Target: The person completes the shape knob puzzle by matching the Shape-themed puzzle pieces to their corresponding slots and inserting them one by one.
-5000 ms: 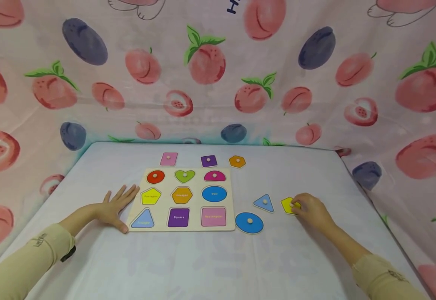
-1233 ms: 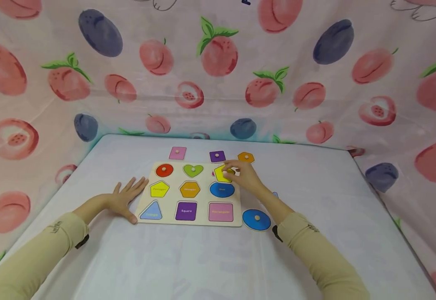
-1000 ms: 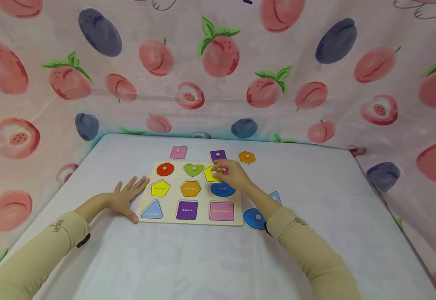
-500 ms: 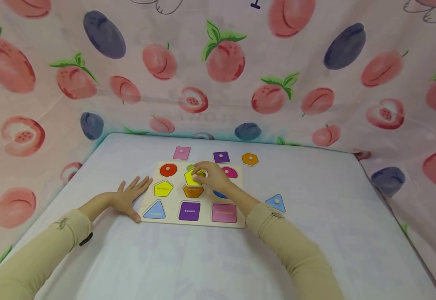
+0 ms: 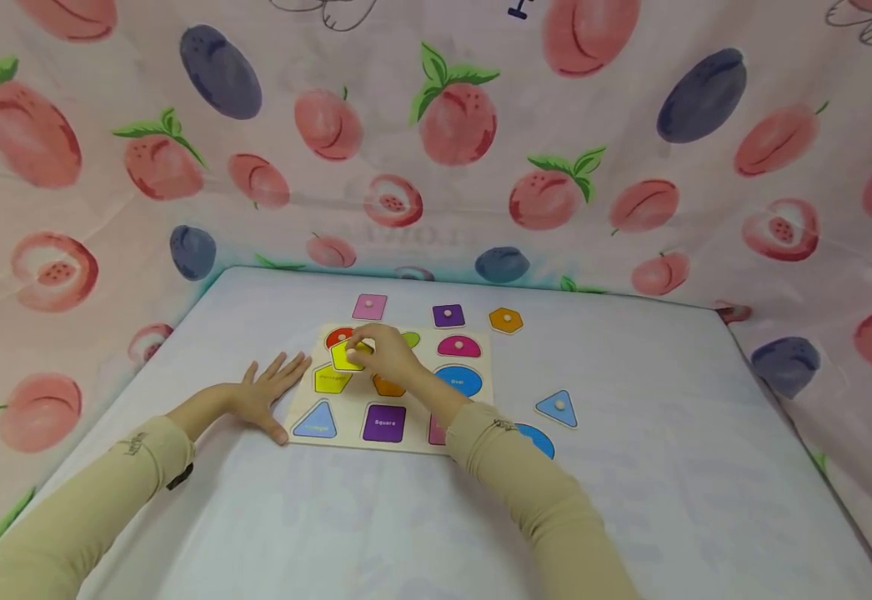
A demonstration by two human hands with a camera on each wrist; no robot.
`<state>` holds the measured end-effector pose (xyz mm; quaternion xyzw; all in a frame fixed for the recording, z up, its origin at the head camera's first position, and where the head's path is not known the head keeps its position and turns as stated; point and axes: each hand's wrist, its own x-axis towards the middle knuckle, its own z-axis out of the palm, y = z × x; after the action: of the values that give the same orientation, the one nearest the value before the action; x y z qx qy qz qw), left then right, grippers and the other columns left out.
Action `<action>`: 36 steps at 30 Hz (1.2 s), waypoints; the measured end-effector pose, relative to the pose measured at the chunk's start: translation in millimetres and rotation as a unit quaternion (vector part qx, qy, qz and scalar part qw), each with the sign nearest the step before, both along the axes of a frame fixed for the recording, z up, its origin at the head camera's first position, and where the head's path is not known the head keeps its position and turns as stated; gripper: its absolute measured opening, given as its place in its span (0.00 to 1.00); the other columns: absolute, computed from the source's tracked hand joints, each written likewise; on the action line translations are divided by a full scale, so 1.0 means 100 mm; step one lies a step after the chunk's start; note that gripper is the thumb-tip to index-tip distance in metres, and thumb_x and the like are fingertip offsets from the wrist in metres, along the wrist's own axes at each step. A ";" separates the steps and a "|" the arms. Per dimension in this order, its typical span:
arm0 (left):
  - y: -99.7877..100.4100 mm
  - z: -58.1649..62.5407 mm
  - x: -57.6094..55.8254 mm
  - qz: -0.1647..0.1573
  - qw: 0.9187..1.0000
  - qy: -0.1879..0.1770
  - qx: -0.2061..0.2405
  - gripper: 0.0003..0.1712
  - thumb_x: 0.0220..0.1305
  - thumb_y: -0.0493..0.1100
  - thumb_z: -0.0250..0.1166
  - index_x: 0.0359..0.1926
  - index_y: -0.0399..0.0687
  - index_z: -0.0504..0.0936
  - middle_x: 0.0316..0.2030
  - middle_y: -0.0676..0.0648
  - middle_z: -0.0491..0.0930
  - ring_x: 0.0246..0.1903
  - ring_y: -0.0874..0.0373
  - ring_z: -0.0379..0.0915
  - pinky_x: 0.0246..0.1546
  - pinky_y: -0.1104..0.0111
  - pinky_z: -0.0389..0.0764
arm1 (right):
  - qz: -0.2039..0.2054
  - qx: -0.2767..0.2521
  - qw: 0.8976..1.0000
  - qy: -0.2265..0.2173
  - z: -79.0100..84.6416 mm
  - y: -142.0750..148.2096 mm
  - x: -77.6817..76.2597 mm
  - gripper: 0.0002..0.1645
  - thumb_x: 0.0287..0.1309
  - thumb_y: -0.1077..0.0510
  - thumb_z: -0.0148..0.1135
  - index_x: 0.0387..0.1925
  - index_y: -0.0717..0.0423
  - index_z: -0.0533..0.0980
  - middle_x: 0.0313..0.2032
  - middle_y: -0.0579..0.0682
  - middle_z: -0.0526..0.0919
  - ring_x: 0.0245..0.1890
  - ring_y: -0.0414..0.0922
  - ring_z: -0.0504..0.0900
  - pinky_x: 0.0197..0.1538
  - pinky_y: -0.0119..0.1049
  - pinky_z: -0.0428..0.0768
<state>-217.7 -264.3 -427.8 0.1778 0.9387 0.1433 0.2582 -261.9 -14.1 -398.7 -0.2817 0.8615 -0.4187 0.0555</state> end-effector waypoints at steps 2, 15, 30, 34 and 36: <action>0.00 0.00 0.00 0.000 1.000 -0.001 -0.001 0.77 0.36 0.67 0.74 0.73 0.44 0.32 0.73 0.37 0.25 0.71 0.35 0.15 0.62 0.33 0.21 | -0.005 -0.003 1.000 -0.002 -0.03 -0.06 0.00 0.07 0.58 0.60 0.62 0.37 0.59 0.81 0.53 0.56 0.80 0.60 0.53 0.73 0.66 0.49 0.67; -0.09 0.01 0.00 -0.011 1.000 0.002 0.002 0.80 0.33 0.74 0.71 0.73 0.45 0.31 0.73 0.38 0.24 0.70 0.35 0.13 0.61 0.33 0.19 | -0.080 0.020 0.995 -0.055 -0.21 -0.46 0.06 0.06 0.60 0.58 0.61 0.37 0.55 0.81 0.53 0.51 0.80 0.57 0.47 0.73 0.66 0.42 0.68; -0.07 -0.01 0.01 -0.018 1.000 0.007 0.003 0.77 0.37 0.68 0.73 0.73 0.43 0.31 0.73 0.37 0.25 0.71 0.35 0.15 0.61 0.32 0.21 | -0.118 0.089 0.989 -0.017 -0.35 -0.63 0.18 0.08 0.57 0.56 0.65 0.37 0.52 0.85 0.45 0.48 0.85 0.53 0.48 0.76 0.63 0.47 0.68; -0.06 -0.04 0.00 -0.013 1.000 0.007 -0.007 0.77 0.37 0.68 0.73 0.73 0.44 0.31 0.73 0.38 0.25 0.71 0.35 0.15 0.61 0.32 0.22 | -0.129 0.090 0.987 -0.008 -0.38 -0.64 0.19 0.07 0.56 0.56 0.65 0.36 0.52 0.85 0.45 0.47 0.85 0.52 0.47 0.76 0.63 0.46 0.68; -0.05 -0.04 0.00 -0.012 1.000 0.007 -0.004 0.77 0.37 0.67 0.73 0.73 0.44 0.32 0.73 0.37 0.25 0.71 0.35 0.15 0.61 0.32 0.21 | -0.129 0.094 0.987 -0.003 -0.39 -0.64 0.19 0.07 0.56 0.56 0.65 0.36 0.52 0.85 0.44 0.47 0.86 0.50 0.46 0.76 0.63 0.45 0.68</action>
<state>-217.9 -269.7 -431.9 0.1892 0.9388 0.1350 0.2544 -242.8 -78.5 -437.6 -0.1608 0.9261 -0.3401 0.0297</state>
